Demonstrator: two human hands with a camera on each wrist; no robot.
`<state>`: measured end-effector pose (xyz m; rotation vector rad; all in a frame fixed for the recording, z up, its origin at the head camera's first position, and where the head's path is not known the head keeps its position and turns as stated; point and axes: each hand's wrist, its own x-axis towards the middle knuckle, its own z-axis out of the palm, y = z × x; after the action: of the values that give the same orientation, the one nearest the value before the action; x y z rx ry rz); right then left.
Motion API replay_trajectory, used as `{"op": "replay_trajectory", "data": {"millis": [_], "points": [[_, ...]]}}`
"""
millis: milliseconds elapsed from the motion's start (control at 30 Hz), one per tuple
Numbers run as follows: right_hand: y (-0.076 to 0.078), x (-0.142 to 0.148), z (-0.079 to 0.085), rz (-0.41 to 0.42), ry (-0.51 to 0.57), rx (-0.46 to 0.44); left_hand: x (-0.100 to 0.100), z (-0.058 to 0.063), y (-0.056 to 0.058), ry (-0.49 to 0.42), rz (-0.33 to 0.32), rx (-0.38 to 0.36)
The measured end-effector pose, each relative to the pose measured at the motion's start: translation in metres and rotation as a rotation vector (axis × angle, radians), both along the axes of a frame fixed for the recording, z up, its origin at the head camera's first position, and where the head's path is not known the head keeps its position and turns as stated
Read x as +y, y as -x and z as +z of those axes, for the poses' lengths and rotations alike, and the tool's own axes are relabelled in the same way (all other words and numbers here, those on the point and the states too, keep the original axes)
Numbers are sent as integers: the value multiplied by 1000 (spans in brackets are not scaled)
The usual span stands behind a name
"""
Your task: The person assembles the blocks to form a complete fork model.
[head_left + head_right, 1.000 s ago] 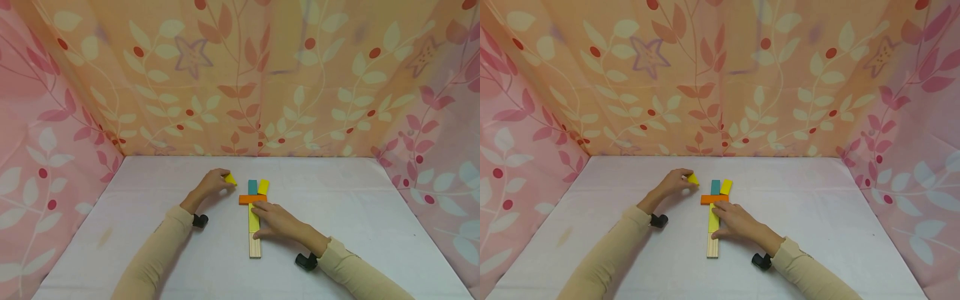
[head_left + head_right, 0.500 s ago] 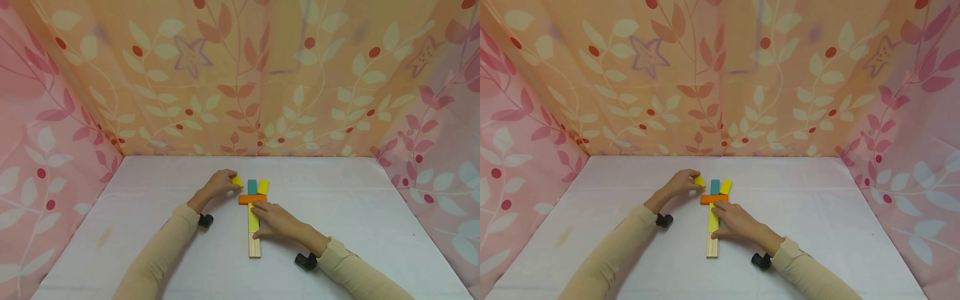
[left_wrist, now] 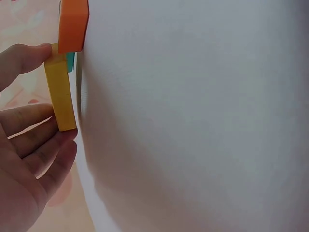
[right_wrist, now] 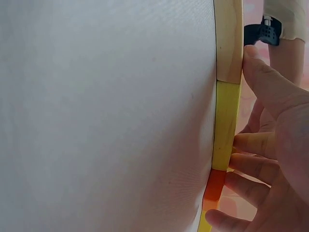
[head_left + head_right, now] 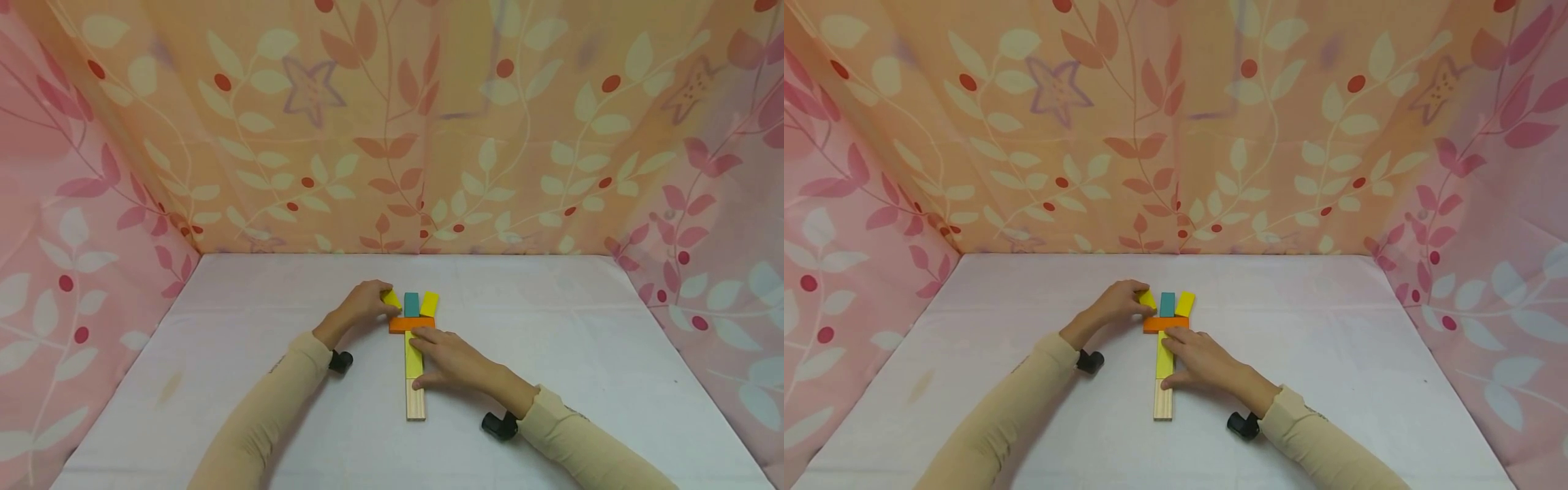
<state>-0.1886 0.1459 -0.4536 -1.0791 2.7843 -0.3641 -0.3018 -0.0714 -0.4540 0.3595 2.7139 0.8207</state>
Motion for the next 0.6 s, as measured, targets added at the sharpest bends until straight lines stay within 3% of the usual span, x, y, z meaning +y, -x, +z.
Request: {"op": "replay_trajectory", "data": {"millis": [233, 600], "points": [[0, -1, 1, -14, -20, -27, 2, -3, 0, 20, -16, 4], [1, 1, -1, 26, 8, 0, 5, -4, 0, 47, -33, 7]]}}
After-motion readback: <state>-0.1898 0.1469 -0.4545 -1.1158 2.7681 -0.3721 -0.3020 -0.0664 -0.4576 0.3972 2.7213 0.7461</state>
